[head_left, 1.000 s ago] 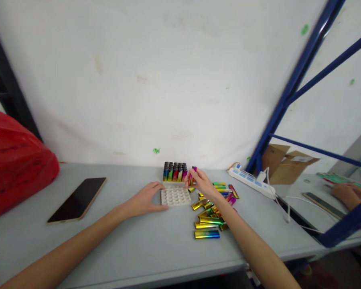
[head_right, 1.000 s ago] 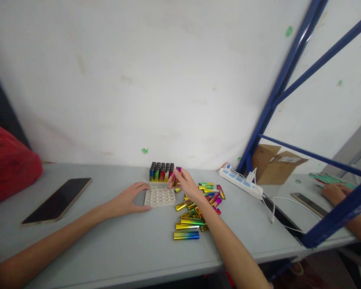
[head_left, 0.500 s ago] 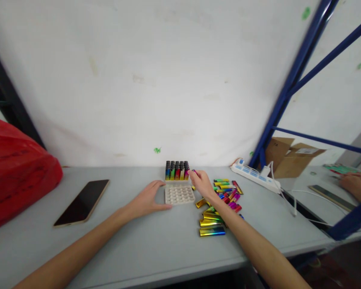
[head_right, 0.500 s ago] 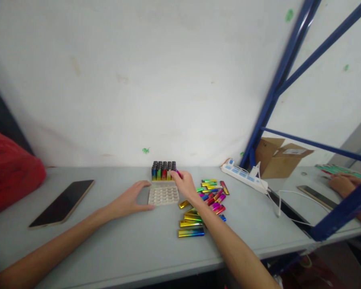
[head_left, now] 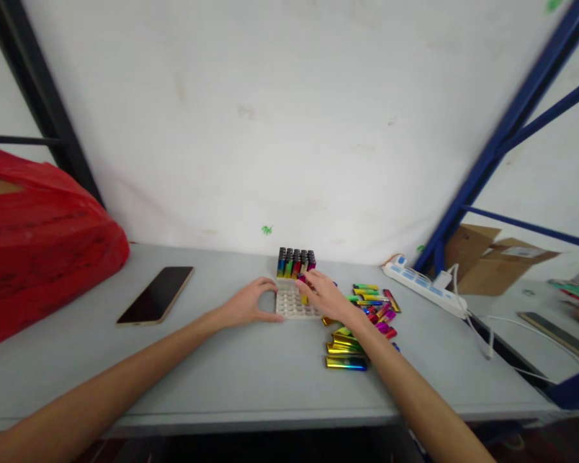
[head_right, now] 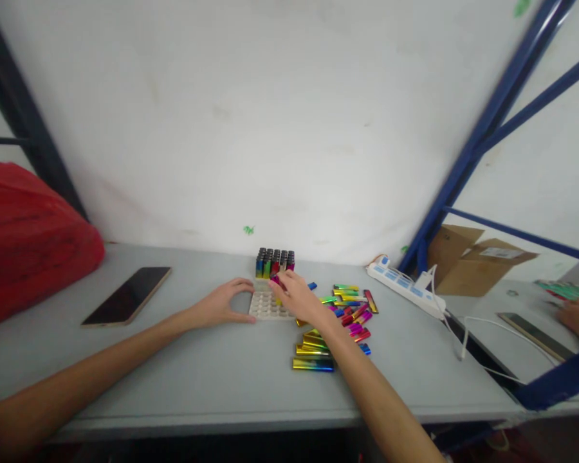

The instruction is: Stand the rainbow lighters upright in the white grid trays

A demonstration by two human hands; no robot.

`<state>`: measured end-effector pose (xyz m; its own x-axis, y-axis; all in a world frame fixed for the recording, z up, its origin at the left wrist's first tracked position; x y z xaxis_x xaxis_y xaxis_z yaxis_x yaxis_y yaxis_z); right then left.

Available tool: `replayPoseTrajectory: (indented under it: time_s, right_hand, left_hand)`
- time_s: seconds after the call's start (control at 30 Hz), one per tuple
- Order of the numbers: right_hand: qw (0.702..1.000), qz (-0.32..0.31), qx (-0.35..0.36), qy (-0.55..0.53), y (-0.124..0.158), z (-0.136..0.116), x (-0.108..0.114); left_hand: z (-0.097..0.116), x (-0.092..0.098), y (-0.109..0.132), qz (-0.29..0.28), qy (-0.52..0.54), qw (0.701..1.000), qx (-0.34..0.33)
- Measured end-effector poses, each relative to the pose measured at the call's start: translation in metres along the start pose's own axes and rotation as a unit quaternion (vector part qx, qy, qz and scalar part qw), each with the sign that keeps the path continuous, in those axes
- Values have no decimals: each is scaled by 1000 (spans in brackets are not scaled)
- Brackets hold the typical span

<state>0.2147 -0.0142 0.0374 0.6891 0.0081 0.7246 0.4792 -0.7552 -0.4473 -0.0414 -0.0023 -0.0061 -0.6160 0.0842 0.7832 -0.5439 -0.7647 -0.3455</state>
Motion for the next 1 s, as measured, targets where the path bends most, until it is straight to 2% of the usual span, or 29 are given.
replayPoseTrajectory:
  time_s: [0.1,0.33,0.6,0.67,0.73,0.87,1.0]
  right_hand:
    - [998,-23,2,51,-3,-5,-5]
    - [998,-41,-8,47,-16,6,-20]
    - [995,-72,-8,67,-21,13,-38]
    - [995,-73,-3,72,-17,13,-29]
    - [996,-55,10,75,-10,18,-11]
    - [989,-16,34,146,4,46,31]
    - [982,-94,5,161,15,75,46]
  left_hand:
    - [2,0,1,-1,17,1000,-7]
    - [4,0,2,-14,36,999,-2]
    - [4,2,2,-25,2,1000,0]
    - [4,2,2,-29,-5,1000,0]
    - [5,2,2,-31,-5,1000,2]
    - [7,2,3,-33,-8,999,4]
    - [8,3,4,-38,-10,999,6]
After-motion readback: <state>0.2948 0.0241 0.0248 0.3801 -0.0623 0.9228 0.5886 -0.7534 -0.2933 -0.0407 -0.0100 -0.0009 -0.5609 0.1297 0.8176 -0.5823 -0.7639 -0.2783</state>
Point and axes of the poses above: each hand's wrist, its own y-axis away from the middle knuckle, its own x-axis out of the back of the hand, z = x × y, the point moved 1 cm from there along -y, towards the middle knuckle, and after that the axes turned 2 degrees about -y, right-handed, at the moved point
